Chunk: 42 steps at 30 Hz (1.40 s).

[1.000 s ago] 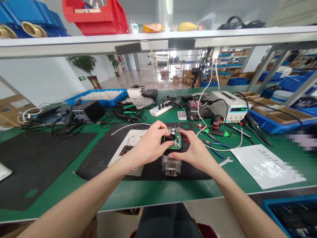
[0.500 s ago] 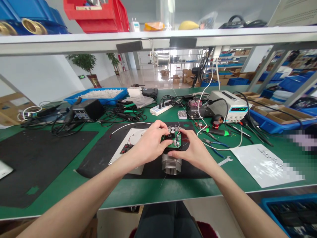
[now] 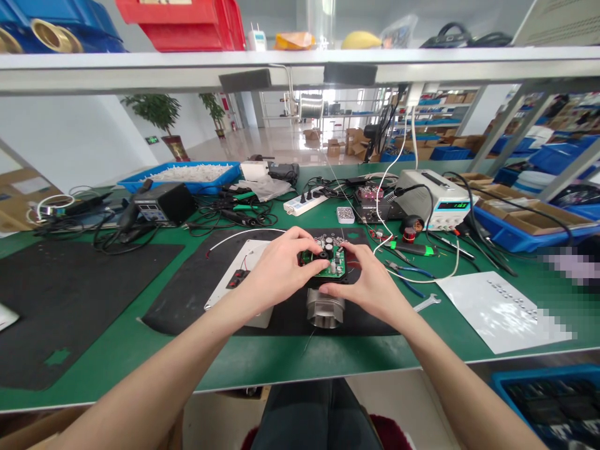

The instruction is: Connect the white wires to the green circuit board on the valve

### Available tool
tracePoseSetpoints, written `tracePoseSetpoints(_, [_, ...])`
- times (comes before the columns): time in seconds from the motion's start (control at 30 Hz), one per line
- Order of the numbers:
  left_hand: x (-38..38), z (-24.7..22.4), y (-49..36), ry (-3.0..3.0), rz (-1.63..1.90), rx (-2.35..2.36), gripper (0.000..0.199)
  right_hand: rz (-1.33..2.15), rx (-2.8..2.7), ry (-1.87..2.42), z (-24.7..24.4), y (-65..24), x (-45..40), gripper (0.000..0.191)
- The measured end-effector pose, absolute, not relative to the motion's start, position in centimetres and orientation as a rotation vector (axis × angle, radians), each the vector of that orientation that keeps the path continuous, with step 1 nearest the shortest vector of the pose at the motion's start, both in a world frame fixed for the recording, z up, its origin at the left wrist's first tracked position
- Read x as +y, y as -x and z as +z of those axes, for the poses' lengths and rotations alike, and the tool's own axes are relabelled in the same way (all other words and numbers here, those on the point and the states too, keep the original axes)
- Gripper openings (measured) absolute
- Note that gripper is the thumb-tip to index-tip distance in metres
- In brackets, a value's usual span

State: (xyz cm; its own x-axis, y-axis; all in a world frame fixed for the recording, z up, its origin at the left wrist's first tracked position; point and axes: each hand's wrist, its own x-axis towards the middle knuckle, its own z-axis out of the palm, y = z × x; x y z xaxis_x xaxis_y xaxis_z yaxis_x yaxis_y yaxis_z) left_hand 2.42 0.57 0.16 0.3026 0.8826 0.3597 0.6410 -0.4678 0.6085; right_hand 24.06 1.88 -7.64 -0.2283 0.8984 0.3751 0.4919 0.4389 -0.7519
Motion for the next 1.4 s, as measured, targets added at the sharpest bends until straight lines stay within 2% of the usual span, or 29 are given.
tracePoseSetpoints(0.13, [0.8, 1.0, -1.8, -2.308, 0.806, 1.356, 0.021, 0.655, -1.915, 1.158, -7.4, -24.6, 1.7, 0.103])
tracePoseSetpoints(0.23, [0.9, 1.4, -1.5, -2.365, 0.72, 1.362, 0.021, 0.658, -1.929, 1.13, -6.6, -25.6, 1.2, 0.102])
tracePoseSetpoints(0.3, [1.0, 1.5, -1.4, -2.385, 0.699, 1.353, 0.019, 0.657, -1.854, 1.114, -5.8, -26.5, 0.6, 0.084])
tracePoseSetpoints(0.43, [1.2, 1.3, -1.5, -2.382, 0.696, 1.359, 0.018, 0.689, -1.606, 1.077, -4.1, -27.9, -0.7, 0.037])
tracePoseSetpoints(0.53, [1.2, 1.3, -1.6, -2.414, 0.671, 1.381, 0.019, 0.712, -1.449, 1.081, -3.6, -28.4, -1.3, 0.018])
tracePoseSetpoints(0.77, [1.5, 1.2, -0.7, -2.444, 0.601, 1.39, 0.024, 0.926, -1.326, 1.014, -4.7, -28.6, -0.6, 0.021])
tracePoseSetpoints(1.4, [0.9, 1.0, -0.9, -2.375, 0.662, 1.436, 0.019, 0.783, -1.43, 1.016, -5.9, -27.3, 2.1, 0.009])
